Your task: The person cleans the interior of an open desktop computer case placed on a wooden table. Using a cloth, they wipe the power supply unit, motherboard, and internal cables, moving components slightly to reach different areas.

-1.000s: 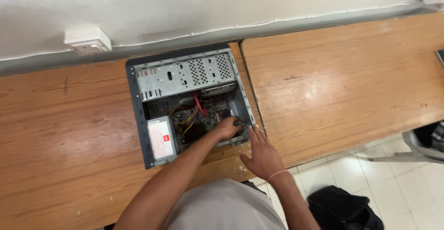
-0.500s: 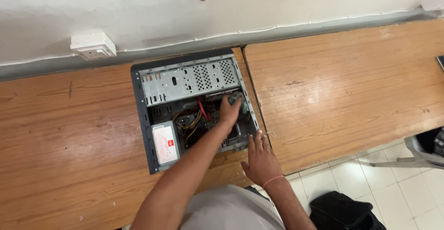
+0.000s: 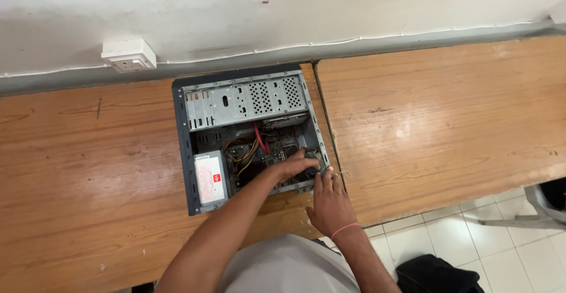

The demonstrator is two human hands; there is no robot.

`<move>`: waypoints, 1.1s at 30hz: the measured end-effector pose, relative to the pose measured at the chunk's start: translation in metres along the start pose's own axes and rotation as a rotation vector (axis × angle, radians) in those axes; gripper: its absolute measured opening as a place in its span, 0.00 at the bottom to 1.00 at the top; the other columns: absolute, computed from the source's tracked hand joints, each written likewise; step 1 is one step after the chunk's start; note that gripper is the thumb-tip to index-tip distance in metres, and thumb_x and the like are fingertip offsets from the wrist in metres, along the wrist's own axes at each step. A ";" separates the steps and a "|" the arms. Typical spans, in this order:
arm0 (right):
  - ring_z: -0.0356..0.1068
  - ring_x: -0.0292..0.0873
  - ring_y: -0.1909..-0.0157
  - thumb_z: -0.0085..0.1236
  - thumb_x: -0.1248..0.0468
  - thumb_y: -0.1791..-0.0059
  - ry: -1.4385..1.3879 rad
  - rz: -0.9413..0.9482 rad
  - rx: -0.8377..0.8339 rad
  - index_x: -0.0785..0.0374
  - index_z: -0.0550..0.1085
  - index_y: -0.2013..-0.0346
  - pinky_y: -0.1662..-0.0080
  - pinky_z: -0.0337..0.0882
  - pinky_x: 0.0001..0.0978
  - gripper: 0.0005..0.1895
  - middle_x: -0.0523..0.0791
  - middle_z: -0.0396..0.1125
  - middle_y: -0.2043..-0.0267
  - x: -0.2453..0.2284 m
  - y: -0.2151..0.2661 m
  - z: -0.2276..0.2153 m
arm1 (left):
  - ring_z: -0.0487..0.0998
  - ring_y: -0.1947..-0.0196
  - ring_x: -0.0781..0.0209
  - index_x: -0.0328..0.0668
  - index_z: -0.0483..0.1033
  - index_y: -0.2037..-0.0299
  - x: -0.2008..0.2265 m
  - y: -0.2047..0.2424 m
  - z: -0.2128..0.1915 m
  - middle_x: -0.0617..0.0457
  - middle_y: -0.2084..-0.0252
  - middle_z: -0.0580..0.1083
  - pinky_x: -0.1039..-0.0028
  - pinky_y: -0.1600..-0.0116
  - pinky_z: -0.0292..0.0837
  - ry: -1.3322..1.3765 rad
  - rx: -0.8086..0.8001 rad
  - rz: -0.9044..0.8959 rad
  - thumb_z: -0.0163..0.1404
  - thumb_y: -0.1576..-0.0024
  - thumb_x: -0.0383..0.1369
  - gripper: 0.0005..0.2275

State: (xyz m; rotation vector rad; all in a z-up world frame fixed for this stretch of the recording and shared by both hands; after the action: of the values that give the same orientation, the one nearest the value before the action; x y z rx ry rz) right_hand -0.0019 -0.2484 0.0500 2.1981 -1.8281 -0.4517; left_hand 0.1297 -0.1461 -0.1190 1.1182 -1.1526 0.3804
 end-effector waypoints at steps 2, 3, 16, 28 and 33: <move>0.47 0.65 0.26 0.64 0.50 0.54 0.004 -0.011 -0.003 0.74 0.50 0.30 0.34 0.59 0.46 0.50 0.65 0.41 0.26 0.002 0.002 -0.001 | 0.73 0.44 0.51 0.37 0.63 0.35 0.007 -0.004 -0.003 0.43 0.44 0.72 0.65 0.42 0.69 0.031 0.004 0.005 0.60 0.51 0.40 0.33; 0.47 0.65 0.26 0.64 0.50 0.55 0.005 -0.014 -0.006 0.73 0.50 0.30 0.34 0.59 0.46 0.50 0.65 0.41 0.26 0.004 0.003 -0.002 | 0.76 0.48 0.51 0.38 0.66 0.38 0.010 -0.006 -0.003 0.43 0.48 0.75 0.65 0.45 0.72 0.058 0.001 0.010 0.62 0.56 0.38 0.33; 0.48 0.67 0.27 0.62 0.62 0.56 -0.233 -0.255 0.145 0.63 0.64 0.53 0.33 0.57 0.48 0.22 0.70 0.44 0.29 0.044 0.005 0.011 | 0.77 0.47 0.53 0.38 0.68 0.40 0.008 -0.035 -0.009 0.45 0.47 0.76 0.65 0.45 0.72 0.514 0.666 0.216 0.61 0.51 0.34 0.27; 0.49 0.64 0.26 0.64 0.59 0.55 -0.232 -0.412 0.006 0.60 0.65 0.59 0.37 0.63 0.47 0.18 0.68 0.43 0.27 0.065 0.006 -0.001 | 0.75 0.49 0.65 0.44 0.72 0.42 -0.034 -0.024 0.005 0.55 0.49 0.77 0.71 0.45 0.70 0.145 0.199 -0.053 0.61 0.46 0.44 0.24; 0.52 0.65 0.29 0.63 0.59 0.55 -0.110 -0.482 -0.023 0.60 0.66 0.58 0.40 0.66 0.49 0.17 0.68 0.38 0.26 0.071 0.007 0.003 | 0.80 0.58 0.56 0.31 0.79 0.49 -0.017 -0.028 0.006 0.45 0.56 0.80 0.65 0.53 0.75 0.332 0.421 0.150 0.59 0.52 0.37 0.22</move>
State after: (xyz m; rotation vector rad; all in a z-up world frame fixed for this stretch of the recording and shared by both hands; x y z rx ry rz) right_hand 0.0026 -0.3195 0.0440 2.6397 -1.3124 -0.6896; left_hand 0.1402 -0.1590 -0.1475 1.2733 -0.8825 0.9218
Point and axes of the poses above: each hand's wrist, its own y-axis away from the middle knuckle, its own z-axis out of the palm, x = y × z, the point moved 2 cm from there along -y, towards the middle knuckle
